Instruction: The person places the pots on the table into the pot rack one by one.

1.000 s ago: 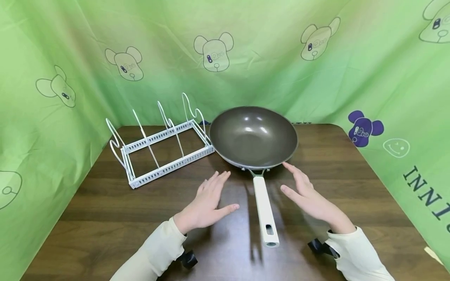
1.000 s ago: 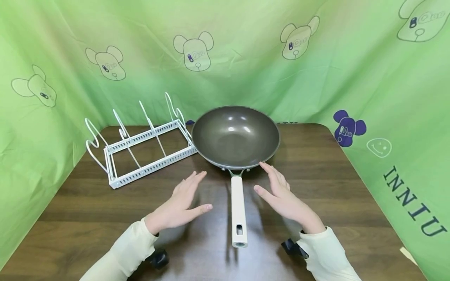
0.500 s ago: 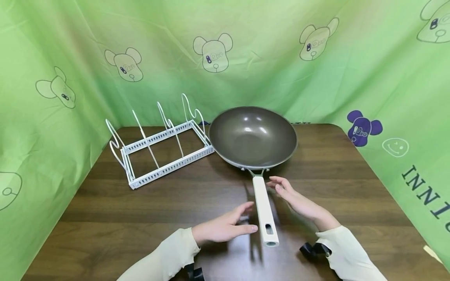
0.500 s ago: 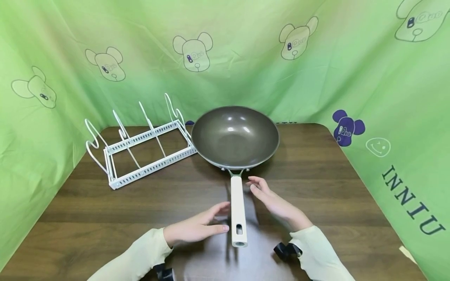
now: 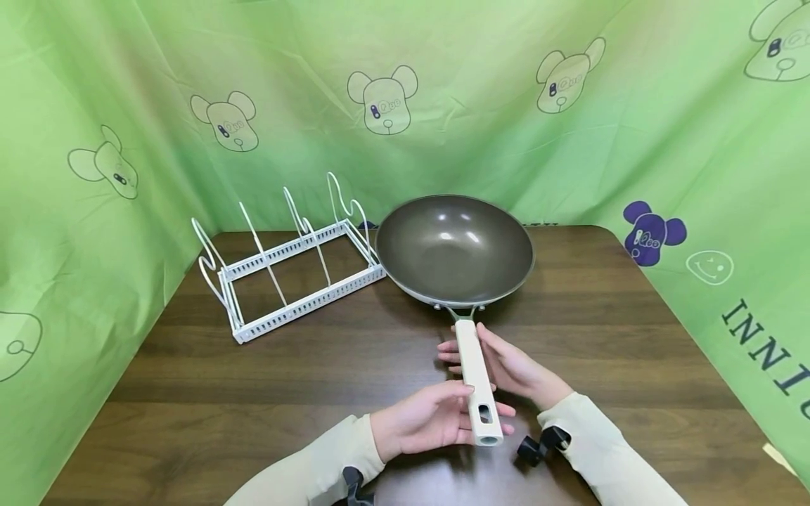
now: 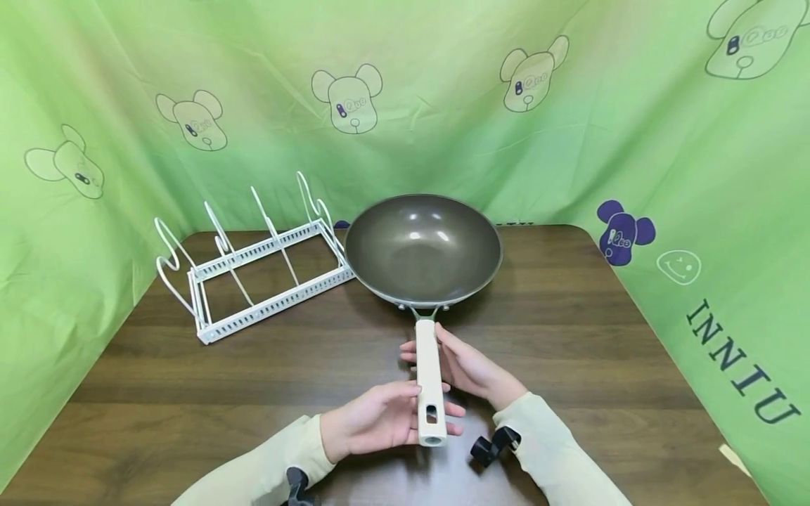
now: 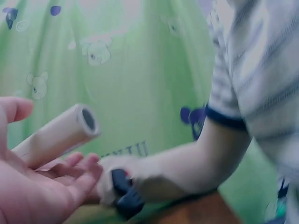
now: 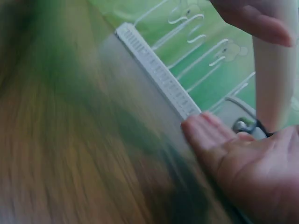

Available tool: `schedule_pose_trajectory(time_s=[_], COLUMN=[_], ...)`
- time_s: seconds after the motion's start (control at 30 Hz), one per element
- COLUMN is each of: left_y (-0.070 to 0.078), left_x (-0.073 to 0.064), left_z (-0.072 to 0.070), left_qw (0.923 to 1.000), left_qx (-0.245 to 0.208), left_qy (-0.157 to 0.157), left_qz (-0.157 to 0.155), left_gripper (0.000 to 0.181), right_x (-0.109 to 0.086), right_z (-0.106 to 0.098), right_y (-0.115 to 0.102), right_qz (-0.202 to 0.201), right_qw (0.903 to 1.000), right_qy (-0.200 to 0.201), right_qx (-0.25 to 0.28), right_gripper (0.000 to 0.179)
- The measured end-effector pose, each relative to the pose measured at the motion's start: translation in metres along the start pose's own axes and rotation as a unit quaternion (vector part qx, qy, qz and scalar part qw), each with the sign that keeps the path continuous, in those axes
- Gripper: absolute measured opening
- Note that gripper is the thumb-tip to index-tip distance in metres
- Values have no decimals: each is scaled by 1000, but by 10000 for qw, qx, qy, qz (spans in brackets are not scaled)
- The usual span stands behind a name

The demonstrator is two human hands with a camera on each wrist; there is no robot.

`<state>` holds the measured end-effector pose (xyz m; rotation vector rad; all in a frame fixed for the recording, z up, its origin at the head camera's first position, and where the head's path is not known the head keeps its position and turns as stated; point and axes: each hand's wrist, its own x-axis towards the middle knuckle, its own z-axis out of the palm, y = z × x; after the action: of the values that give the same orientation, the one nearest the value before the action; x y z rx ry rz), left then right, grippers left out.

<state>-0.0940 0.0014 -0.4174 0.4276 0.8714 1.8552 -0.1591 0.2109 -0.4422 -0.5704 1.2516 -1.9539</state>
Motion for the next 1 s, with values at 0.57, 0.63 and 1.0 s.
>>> schedule_pose_trajectory(time_s=[0.57,0.63,1.0], left_y=[-2,0,1], left_x=[22,22,24], left_z=[22,22,22], left_qw=[9796,9805,9828], left_qx=[-1535,-1491,-1513], left_qy=[1295,1276,1055], left_qz=[118,84,-13], left_gripper=[17,17,17], right_x=[29,30,30], right_z=[8,6,0], right_y=[6,8,16], right_qz=[-629,-682,-899], right_qw=[9590,9568,9355], right_qy=[-761,-696,-1137], right_qx=[2656,2738,3223], right_gripper=[41,38,37])
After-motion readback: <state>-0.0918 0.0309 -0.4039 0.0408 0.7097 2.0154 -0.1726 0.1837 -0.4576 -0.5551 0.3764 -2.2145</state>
